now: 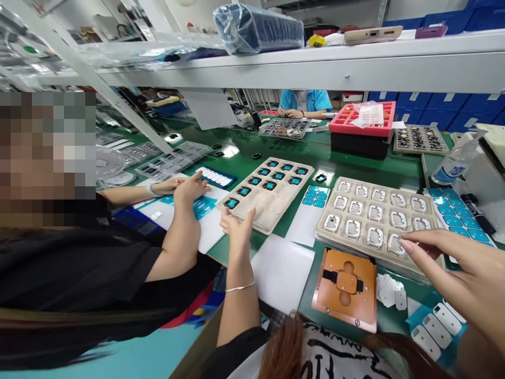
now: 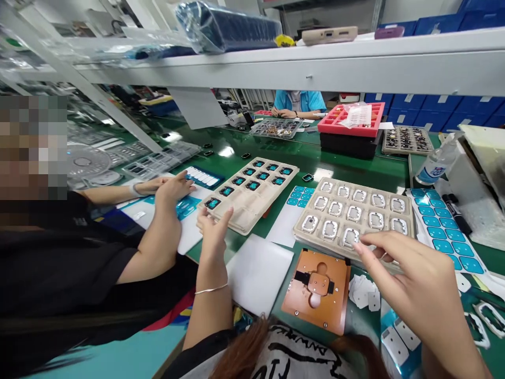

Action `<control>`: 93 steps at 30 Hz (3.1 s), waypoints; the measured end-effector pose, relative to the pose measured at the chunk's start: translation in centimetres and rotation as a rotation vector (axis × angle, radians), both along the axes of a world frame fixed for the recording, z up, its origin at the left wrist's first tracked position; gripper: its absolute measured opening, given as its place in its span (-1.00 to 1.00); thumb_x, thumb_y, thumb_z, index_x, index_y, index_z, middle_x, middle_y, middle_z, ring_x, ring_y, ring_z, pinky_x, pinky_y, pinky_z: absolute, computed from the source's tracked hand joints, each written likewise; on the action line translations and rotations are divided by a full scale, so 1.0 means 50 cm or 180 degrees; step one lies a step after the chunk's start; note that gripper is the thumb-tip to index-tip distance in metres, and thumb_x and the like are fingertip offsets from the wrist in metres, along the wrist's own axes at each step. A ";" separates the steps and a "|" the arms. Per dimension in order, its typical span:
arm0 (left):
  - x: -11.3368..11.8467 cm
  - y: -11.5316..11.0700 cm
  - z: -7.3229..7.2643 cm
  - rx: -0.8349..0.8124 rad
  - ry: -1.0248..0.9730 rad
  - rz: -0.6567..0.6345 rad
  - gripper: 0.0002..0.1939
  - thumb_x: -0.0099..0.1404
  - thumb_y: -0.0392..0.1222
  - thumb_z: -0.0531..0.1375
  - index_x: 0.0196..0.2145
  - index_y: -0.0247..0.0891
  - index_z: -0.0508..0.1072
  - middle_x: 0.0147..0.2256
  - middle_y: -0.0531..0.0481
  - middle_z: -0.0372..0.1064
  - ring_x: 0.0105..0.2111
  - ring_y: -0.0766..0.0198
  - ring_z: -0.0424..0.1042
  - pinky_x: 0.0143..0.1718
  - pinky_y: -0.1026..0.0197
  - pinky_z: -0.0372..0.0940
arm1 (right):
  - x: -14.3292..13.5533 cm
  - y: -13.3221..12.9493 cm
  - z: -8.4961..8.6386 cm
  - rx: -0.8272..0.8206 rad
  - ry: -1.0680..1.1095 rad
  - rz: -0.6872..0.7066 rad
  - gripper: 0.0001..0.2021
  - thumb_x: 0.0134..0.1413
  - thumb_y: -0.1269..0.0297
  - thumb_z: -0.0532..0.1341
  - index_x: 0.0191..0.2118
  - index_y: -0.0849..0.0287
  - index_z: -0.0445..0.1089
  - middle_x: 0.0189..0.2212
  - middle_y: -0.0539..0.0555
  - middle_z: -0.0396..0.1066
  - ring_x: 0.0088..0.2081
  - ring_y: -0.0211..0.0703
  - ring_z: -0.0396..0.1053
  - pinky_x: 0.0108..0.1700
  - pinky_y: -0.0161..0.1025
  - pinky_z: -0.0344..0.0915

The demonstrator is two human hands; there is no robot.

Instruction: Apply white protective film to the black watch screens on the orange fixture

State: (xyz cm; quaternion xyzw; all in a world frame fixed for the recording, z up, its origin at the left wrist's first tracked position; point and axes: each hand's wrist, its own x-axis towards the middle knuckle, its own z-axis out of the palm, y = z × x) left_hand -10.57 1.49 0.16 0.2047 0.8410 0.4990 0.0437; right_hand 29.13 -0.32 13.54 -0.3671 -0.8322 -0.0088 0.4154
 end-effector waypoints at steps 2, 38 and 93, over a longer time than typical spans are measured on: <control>-0.008 -0.001 -0.019 -0.0019 -0.0026 0.0000 -0.16 0.17 -0.01 0.30 0.27 -0.18 -0.02 0.22 -0.27 -0.07 0.28 -0.09 0.09 0.29 -0.13 0.13 | -0.002 0.000 -0.001 -0.0050 -0.0039 0.0005 -0.91 0.25 0.26 0.23 -0.30 0.06 0.47 -0.42 -0.04 0.56 -0.50 -0.20 0.49 -0.43 -0.25 0.38; 0.153 -0.099 -0.068 0.0792 0.3249 -0.4050 -0.81 0.35 -0.32 0.18 -0.09 -0.24 0.46 -0.05 -0.23 0.47 -0.08 0.01 0.30 -0.02 -0.01 0.21 | 0.049 -0.104 -0.219 -0.2112 -0.1407 -0.1057 -0.55 0.04 0.30 0.38 0.08 0.25 0.46 0.06 0.31 0.49 0.03 0.22 0.48 -0.02 0.05 0.47; 0.337 0.074 0.226 0.1516 -0.1848 -0.4938 -0.66 0.10 0.06 0.41 -0.44 -0.29 0.52 -0.48 0.04 0.42 -0.43 0.33 0.38 -0.34 0.28 0.32 | -0.114 0.031 -0.038 0.0790 0.0171 -0.0354 -0.74 0.18 0.29 0.31 -0.02 0.17 0.46 -0.12 0.20 0.56 -0.07 0.02 0.49 -0.04 0.01 0.48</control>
